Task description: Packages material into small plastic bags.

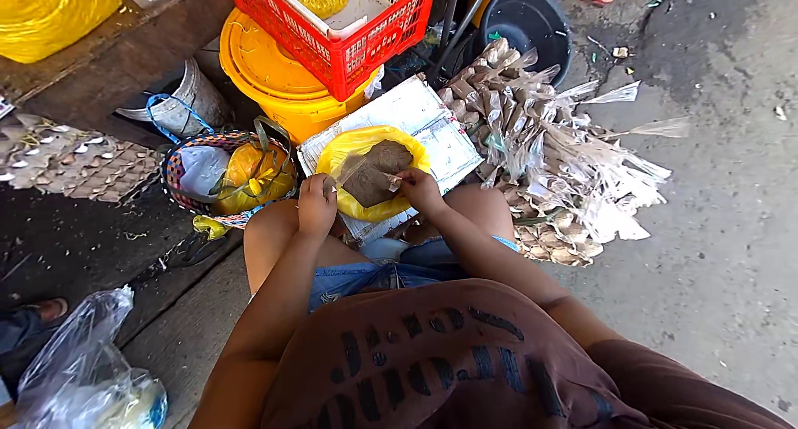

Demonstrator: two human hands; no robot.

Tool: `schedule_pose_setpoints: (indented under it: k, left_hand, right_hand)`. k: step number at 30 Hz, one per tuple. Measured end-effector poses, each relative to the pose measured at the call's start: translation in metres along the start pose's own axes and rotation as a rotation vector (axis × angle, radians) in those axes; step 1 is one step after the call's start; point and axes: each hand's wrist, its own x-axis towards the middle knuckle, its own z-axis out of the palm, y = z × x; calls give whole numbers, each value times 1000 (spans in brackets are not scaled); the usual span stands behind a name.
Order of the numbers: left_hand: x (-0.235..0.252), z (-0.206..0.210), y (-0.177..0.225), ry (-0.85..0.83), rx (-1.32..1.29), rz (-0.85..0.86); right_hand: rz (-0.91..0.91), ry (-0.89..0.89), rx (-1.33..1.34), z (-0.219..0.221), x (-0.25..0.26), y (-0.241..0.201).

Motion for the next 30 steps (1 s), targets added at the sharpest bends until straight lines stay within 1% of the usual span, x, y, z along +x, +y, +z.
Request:
schedule_pose_setpoints:
  k: [2,5,9,12,15,19,21,23,25,27,29,30]
  left_hand:
    - [0,0,-1,-5,9,2]
    - [1,3,-1,-1,16,28]
    - [3,6,1,-13,17,102]
    - [4,8,2,-19,17,116]
    - [3,9,0,-23,30,124]
    - [1,10,-1,-5,48,169]
    - [1,12,-3,11,51,195]
    - [0,13,-4,-2,44,182]
    - [1,14,-2,-34,35,132]
    - [1,12,-1,-45,14,99]
    - [1,9,-1,-43,4,70]
    - [1,7,0,-50,-7,44]
  right_hand:
    - [-3,6,80,-13,3,2]
    - [-71,-1,96,-35,3,-3]
    - [-116,-8,103,-69,2,-35]
    - [-169,-31,90,-90,-3,-54]
    - [-220,-88,42,-102,-7,-70]
    - [-249,-180,-91,-94,-1,-80]
    - [-279,-212,-193,-79,6,-84]
    - [-333,-225,-296,-57,8,-92]
    - [-422,-196,-421,-36,1,-105]
    - [-569,-126,-511,-24,-11,-118]
    - [-716,5,-493,-28,-20,-123]
    - [-741,61,-457,-37,-23,-124]
